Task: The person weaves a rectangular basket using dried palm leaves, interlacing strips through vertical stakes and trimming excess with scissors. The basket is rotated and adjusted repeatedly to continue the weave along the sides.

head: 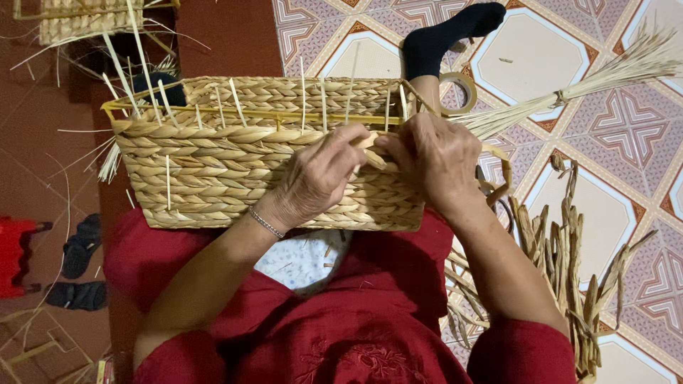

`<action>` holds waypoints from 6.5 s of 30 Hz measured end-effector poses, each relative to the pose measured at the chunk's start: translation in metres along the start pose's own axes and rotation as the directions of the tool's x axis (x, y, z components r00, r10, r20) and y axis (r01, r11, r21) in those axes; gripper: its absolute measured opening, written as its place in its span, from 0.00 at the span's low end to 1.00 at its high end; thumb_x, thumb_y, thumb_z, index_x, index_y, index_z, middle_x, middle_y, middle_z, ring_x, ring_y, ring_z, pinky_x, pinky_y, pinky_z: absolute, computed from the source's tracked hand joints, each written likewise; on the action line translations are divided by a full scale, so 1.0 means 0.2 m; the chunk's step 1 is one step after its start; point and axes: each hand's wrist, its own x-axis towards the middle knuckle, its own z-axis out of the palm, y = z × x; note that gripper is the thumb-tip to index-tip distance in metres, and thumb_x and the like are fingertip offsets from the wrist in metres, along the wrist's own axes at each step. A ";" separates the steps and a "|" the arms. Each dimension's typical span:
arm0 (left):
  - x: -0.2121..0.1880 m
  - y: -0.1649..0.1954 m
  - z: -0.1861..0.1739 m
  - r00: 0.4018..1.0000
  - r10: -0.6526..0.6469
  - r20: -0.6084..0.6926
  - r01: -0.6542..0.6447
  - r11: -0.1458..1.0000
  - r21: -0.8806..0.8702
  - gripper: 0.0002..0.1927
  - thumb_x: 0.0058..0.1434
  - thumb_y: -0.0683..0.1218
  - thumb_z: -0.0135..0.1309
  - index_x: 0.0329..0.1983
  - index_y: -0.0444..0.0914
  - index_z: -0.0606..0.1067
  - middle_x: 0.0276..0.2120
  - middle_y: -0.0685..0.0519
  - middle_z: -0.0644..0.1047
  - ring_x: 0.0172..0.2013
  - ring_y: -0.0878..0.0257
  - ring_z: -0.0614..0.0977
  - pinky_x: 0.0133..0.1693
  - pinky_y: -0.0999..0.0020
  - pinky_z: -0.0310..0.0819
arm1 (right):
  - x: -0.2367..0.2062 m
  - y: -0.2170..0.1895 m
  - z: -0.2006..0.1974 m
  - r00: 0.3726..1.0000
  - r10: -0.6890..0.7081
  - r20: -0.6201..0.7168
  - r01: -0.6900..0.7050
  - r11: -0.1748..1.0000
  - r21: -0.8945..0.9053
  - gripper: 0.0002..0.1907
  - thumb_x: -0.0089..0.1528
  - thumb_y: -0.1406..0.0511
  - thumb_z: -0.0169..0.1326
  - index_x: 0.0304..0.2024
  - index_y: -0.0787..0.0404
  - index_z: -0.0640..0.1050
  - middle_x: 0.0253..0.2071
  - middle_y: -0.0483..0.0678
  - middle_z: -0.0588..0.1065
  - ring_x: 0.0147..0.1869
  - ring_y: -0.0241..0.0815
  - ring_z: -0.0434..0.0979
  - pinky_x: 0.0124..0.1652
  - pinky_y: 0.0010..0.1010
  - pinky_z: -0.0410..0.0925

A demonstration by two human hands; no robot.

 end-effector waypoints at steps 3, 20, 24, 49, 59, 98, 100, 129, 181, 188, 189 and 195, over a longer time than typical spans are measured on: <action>0.00 -0.01 0.04 0.998 -0.055 -0.019 0.054 0.997 -0.063 0.11 0.65 0.34 0.55 0.43 0.35 0.65 0.49 0.46 0.77 0.40 0.56 0.84 0.41 0.67 0.82 | -0.05 -0.01 0.01 0.999 0.041 0.030 -0.042 0.998 0.045 0.20 0.64 0.56 0.68 0.36 0.60 0.72 0.24 0.44 0.76 0.20 0.38 0.72 0.20 0.32 0.62; 0.05 -0.05 0.15 0.926 -0.375 0.036 0.377 0.924 -0.072 0.13 0.68 0.37 0.55 0.53 0.34 0.67 0.25 0.48 0.78 0.23 0.56 0.82 0.23 0.63 0.77 | -0.30 0.11 -0.21 0.773 0.487 0.407 -0.614 0.736 0.284 0.12 0.65 0.61 0.63 0.36 0.64 0.81 0.28 0.50 0.81 0.27 0.38 0.79 0.25 0.29 0.71; 0.05 -0.03 0.18 0.981 -0.163 -0.101 0.172 0.982 0.082 0.10 0.69 0.37 0.56 0.50 0.33 0.69 0.33 0.45 0.77 0.31 0.56 0.83 0.29 0.66 0.81 | -0.38 0.24 -0.33 0.428 0.775 0.465 -0.896 0.429 0.111 0.12 0.61 0.57 0.64 0.37 0.59 0.84 0.29 0.49 0.80 0.29 0.38 0.77 0.26 0.31 0.71; 0.09 0.01 0.06 0.986 -0.127 0.110 0.153 0.949 -0.276 0.17 0.63 0.30 0.51 0.56 0.28 0.76 0.44 0.44 0.76 0.41 0.57 0.82 0.43 0.64 0.82 | -0.27 -0.05 -0.34 0.962 0.094 0.257 -0.175 0.934 0.311 0.11 0.63 0.71 0.61 0.48 0.67 0.79 0.39 0.54 0.79 0.35 0.44 0.82 0.32 0.31 0.77; 0.15 0.05 0.01 0.923 -0.134 0.361 0.251 0.919 -0.303 0.29 0.55 0.36 0.56 0.63 0.35 0.74 0.51 0.46 0.78 0.47 0.55 0.81 0.50 0.64 0.80 | -0.08 -0.07 -0.35 0.972 -0.223 -0.069 0.227 0.972 0.059 0.09 0.65 0.71 0.64 0.48 0.64 0.84 0.33 0.52 0.80 0.28 0.39 0.75 0.24 0.27 0.65; 0.07 0.01 0.26 0.957 -0.289 -0.009 0.288 0.956 -0.053 0.20 0.68 0.38 0.58 0.58 0.35 0.63 0.29 0.50 0.78 0.27 0.57 0.83 0.28 0.63 0.78 | -0.34 0.05 -0.06 0.935 0.301 0.190 -0.354 0.840 0.410 0.09 0.68 0.66 0.63 0.37 0.63 0.77 0.26 0.44 0.76 0.26 0.33 0.78 0.23 0.25 0.70; 0.08 0.02 0.26 0.950 -0.311 0.013 0.311 0.950 -0.023 0.28 0.67 0.39 0.59 0.65 0.33 0.60 0.27 0.50 0.76 0.27 0.57 0.83 0.28 0.63 0.79 | -0.35 0.07 -0.06 0.935 0.314 0.163 -0.354 0.841 0.410 0.09 0.67 0.65 0.62 0.41 0.65 0.76 0.29 0.45 0.76 0.27 0.33 0.78 0.25 0.25 0.70; 0.06 0.17 0.11 0.990 -0.099 0.105 0.083 0.986 0.143 0.08 0.72 0.38 0.60 0.53 0.34 0.80 0.44 0.44 0.83 0.38 0.56 0.87 0.38 0.65 0.83 | -1.26 0.77 -0.19 0.330 0.944 -0.017 -0.777 0.282 0.563 0.04 0.68 0.69 0.55 0.41 0.62 0.81 0.37 0.48 0.81 0.39 0.35 0.80 0.40 0.26 0.75; -0.10 0.16 0.06 0.987 0.152 -0.059 -0.143 0.981 0.131 0.09 0.65 0.35 0.59 0.38 0.29 0.69 0.56 0.36 0.74 0.52 0.47 0.82 0.45 0.61 0.84 | -0.16 -0.17 -0.09 0.996 0.025 -0.080 -0.017 0.994 0.105 0.16 0.58 0.66 0.71 0.35 0.60 0.73 0.39 0.52 0.72 0.42 0.53 0.70 0.35 0.40 0.65; -0.03 0.11 0.15 0.995 -0.102 0.013 0.102 0.995 0.022 0.09 0.66 0.33 0.59 0.42 0.33 0.70 0.38 0.46 0.77 0.38 0.55 0.82 0.39 0.63 0.82 | -0.18 -0.14 -0.09 0.995 0.079 -0.053 -0.064 0.970 0.235 0.18 0.59 0.67 0.71 0.39 0.63 0.72 0.38 0.52 0.70 0.41 0.53 0.70 0.38 0.43 0.65; -0.01 0.10 0.16 0.981 -0.191 0.035 0.192 0.981 -0.013 0.09 0.66 0.33 0.59 0.42 0.34 0.70 0.35 0.47 0.77 0.35 0.56 0.82 0.37 0.62 0.81 | -0.19 -0.12 -0.09 0.996 0.081 -0.040 -0.068 0.965 0.254 0.16 0.59 0.68 0.70 0.39 0.62 0.73 0.39 0.52 0.71 0.42 0.52 0.71 0.39 0.42 0.66; 0.07 0.12 0.21 0.973 -0.061 -0.221 0.079 0.994 0.072 0.19 0.57 0.34 0.56 0.51 0.25 0.68 0.36 0.40 0.76 0.36 0.51 0.81 0.34 0.63 0.81 | -0.28 -0.06 -0.15 0.997 0.076 -0.001 -0.071 0.937 0.341 0.15 0.61 0.65 0.68 0.43 0.60 0.74 0.48 0.53 0.73 0.51 0.49 0.75 0.46 0.37 0.71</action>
